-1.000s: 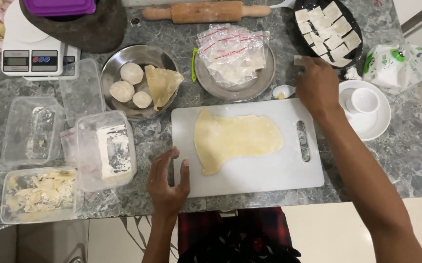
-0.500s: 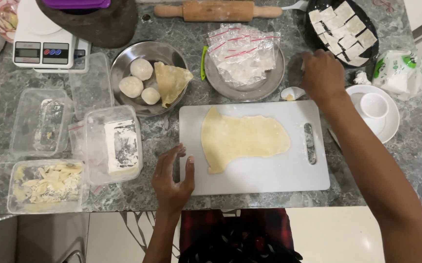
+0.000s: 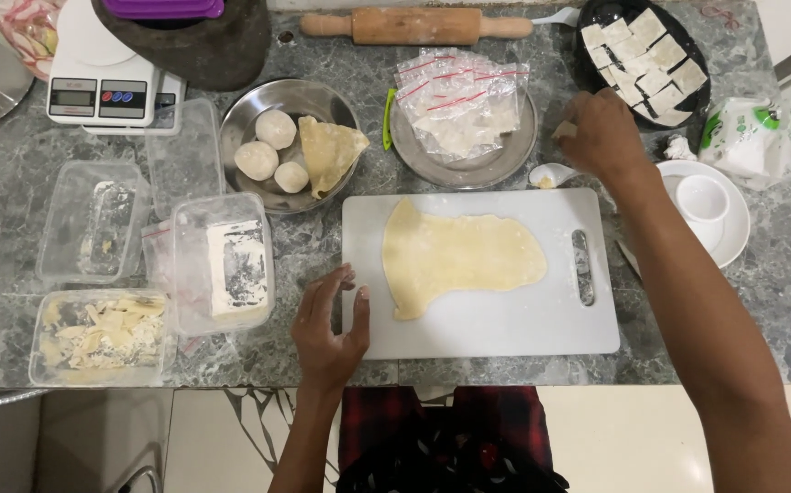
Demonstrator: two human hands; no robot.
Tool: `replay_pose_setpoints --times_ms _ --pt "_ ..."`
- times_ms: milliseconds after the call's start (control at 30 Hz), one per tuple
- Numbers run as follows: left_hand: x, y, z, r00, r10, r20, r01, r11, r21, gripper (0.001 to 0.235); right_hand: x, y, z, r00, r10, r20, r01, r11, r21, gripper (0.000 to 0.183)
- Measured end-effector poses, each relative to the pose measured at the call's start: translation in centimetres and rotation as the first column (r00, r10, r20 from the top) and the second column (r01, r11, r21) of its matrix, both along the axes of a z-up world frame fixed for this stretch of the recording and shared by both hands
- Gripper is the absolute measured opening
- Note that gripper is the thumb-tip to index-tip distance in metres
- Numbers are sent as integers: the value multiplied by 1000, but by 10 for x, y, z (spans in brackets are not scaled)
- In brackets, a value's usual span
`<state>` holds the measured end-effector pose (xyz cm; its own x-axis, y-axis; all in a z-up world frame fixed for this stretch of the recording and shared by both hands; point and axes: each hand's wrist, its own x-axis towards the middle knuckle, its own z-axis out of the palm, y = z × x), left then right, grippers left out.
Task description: A person rolls out a piece of dough on a cutting board using a rolling pin and then cuts it into small rectangular pieces using a knife.
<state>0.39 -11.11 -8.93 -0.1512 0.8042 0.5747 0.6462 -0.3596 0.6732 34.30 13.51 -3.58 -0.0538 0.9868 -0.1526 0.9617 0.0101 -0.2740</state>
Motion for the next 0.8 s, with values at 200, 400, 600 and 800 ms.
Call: replay_pose_setpoints --times_ms 200,400,600,800 --pt "1 0 3 1000 -9 -27 9 1000 6 28 3 -14 2 963 -82 -255 108 990 92 14" --pt "3 3 3 1000 10 0 -10 998 65 32 22 -51 -13 913 214 -348 -39 894 446 19" --pt "5 3 8 1000 1 5 -1 1000 11 30 2 -116 22 816 129 -563 -35 984 175 24" --pt "5 2 7 1000 2 -27 -2 1000 5 30 -11 -127 11 765 210 -609 -179 978 112 30"
